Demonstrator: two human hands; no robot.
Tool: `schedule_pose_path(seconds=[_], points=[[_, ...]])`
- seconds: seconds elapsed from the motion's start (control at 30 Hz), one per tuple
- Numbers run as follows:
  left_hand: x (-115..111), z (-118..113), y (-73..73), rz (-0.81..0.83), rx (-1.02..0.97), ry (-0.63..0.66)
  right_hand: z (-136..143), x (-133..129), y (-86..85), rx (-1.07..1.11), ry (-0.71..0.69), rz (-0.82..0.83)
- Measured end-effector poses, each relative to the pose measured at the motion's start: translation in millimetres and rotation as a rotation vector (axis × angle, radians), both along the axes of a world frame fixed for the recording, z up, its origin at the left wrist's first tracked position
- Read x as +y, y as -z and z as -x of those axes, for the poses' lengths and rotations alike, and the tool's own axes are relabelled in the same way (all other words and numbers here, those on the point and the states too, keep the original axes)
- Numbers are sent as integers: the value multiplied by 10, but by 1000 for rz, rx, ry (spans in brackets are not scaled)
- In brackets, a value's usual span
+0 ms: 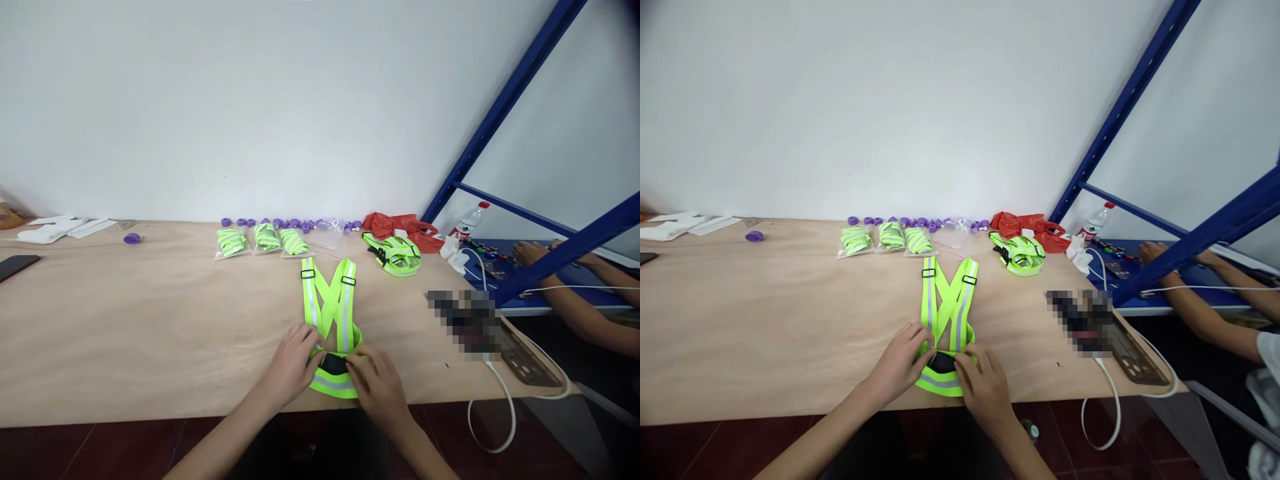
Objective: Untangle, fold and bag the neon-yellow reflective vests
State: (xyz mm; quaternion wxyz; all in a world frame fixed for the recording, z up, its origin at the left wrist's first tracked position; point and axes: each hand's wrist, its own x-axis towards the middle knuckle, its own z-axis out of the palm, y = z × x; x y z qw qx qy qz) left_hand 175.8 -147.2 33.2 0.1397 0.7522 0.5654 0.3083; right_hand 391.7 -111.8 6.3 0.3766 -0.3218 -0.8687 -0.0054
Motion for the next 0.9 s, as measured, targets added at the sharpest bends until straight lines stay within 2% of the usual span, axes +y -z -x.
schedule_pose_path(seconds=[0.17,0.3,0.47,0.7,0.9], points=[[-40,24,49,-136,19,92,-52,-137,10,-60,-84,-53],[-196,35,22,-244,63,110,-112,-179,22,-83,-124,-76],[-394,6,25,-200,30,99,-129,-229,13,-61,-169,-17],[-403,-18,58,-25,-77,9,-57,-312,23,82,-94,167],[-421,37,70,-182,126,85,-167,-304,109,-55,-202,13]])
